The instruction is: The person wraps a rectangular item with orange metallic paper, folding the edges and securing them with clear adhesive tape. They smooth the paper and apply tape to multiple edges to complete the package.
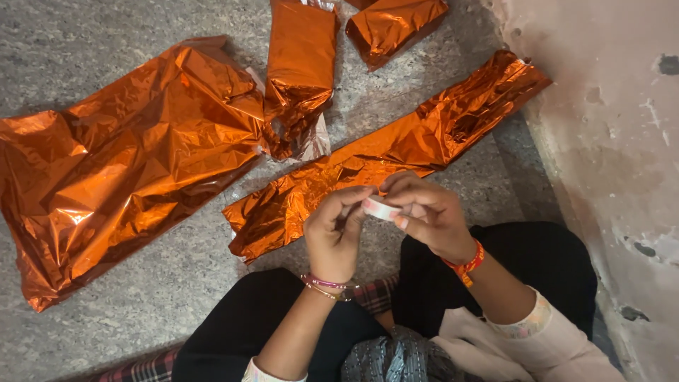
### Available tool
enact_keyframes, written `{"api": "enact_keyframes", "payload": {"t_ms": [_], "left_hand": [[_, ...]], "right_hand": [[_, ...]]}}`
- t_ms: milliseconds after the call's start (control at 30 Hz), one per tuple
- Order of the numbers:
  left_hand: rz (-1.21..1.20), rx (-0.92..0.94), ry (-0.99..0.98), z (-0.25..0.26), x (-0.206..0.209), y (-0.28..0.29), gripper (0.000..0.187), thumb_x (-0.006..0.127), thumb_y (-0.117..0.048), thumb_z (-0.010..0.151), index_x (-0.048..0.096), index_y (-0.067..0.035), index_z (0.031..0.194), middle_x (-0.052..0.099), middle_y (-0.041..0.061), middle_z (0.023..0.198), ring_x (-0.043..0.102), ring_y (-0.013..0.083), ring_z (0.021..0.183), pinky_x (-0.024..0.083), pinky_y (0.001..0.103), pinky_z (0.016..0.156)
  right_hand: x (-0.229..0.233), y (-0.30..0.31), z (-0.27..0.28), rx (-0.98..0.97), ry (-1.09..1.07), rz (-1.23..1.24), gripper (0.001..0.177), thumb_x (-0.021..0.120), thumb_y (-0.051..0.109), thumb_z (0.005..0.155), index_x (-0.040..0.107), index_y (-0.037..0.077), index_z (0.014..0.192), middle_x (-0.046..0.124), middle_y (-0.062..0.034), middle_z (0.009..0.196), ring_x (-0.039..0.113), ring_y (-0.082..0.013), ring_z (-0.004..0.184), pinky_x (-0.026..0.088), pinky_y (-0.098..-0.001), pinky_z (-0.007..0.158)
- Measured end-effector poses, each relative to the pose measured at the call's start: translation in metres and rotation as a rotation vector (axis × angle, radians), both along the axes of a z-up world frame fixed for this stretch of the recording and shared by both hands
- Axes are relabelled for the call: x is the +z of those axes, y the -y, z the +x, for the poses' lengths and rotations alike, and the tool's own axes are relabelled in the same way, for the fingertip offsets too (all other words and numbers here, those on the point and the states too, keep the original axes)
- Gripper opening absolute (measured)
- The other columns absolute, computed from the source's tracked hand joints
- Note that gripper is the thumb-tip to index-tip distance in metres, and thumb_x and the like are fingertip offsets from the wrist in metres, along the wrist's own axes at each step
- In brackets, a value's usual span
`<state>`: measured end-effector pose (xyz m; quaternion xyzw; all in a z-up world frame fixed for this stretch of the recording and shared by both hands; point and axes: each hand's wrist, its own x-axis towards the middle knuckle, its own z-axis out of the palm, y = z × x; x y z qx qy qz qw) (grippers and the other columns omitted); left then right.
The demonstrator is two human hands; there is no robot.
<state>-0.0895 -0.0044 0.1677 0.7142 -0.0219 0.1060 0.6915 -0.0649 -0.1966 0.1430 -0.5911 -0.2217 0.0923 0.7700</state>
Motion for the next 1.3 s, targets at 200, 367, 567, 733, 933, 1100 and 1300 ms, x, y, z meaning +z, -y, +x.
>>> {"api": "enact_keyframes", "payload": {"t_ms": [200,367,567,733,933,1100,1300], "left_hand": [[-0.088,-0.020,-0.014,0.000,-0.006,0.004,0.024,0.065,0.012,0.093,0.070,-0.001,0.113,0.075,0.011,0.114,0.075,0.0178,0.108,0.061,0.029,0.093],[0.109,0.045,0.047,-0.003,0.000,0.003,0.022,0.070,0.008,0.092,0.072,-0.003,0.110,0.077,0.011,0.111,0.077,0.0182,0.103,0.062,0.028,0.089],[0.198,0.090,0.136,-0.005,0.006,0.006,0.020,0.071,0.006,0.094,0.071,-0.004,0.111,0.077,0.011,0.111,0.078,0.0218,0.104,0.064,0.030,0.088],[0.420,0.146,0.292,-0.006,0.006,0.005,0.019,0.071,0.006,0.093,0.072,-0.003,0.109,0.076,0.011,0.111,0.078,0.0201,0.093,0.062,0.027,0.075],[0.810,0.181,0.552,-0.002,0.011,-0.005,0.018,0.075,0.002,0.088,0.078,-0.002,0.105,0.078,0.009,0.110,0.067,0.0099,0.068,0.049,0.024,0.051],[0.884,0.141,0.639,-0.003,0.016,-0.011,0.024,0.074,-0.002,0.093,0.074,0.000,0.116,0.073,0.011,0.117,0.075,0.0149,0.088,0.057,0.024,0.063],[0.864,0.101,0.593,0.002,0.017,-0.009,0.025,0.076,-0.007,0.095,0.072,0.000,0.118,0.073,0.011,0.118,0.076,0.0171,0.089,0.057,0.025,0.063]], "right_hand": [[0.003,-0.002,-0.001,-0.025,-0.047,-0.001,0.019,0.070,0.001,0.092,0.071,-0.003,0.110,0.066,-0.0090,0.111,0.060,-0.0224,0.118,0.052,-0.0361,0.098],[0.007,-0.003,-0.001,-0.018,-0.003,-0.002,0.014,0.071,0.001,0.092,0.071,-0.002,0.105,0.066,-0.0071,0.105,0.059,-0.0203,0.112,0.049,-0.0359,0.095],[0.011,-0.003,-0.003,-0.035,-0.009,-0.010,0.013,0.072,0.004,0.091,0.070,-0.002,0.103,0.066,-0.0073,0.104,0.059,-0.0204,0.110,0.049,-0.0364,0.094],[0.011,-0.005,-0.004,-0.034,-0.005,0.028,0.012,0.074,0.006,0.092,0.071,-0.001,0.101,0.066,-0.0066,0.101,0.059,-0.0200,0.107,0.048,-0.0362,0.093],[0.013,-0.006,-0.004,-0.023,0.030,0.024,0.011,0.074,0.007,0.094,0.070,0.001,0.102,0.066,-0.0051,0.102,0.058,-0.0211,0.112,0.047,-0.0383,0.101],[0.011,-0.007,-0.008,-0.038,0.027,0.048,0.011,0.075,0.008,0.094,0.070,0.002,0.102,0.066,-0.0047,0.103,0.057,-0.0203,0.111,0.047,-0.0385,0.100],[0.008,-0.011,-0.007,-0.058,0.032,0.085,0.010,0.074,0.006,0.096,0.069,0.001,0.103,0.066,-0.0043,0.102,0.057,-0.0188,0.109,0.047,-0.0370,0.098]]}}
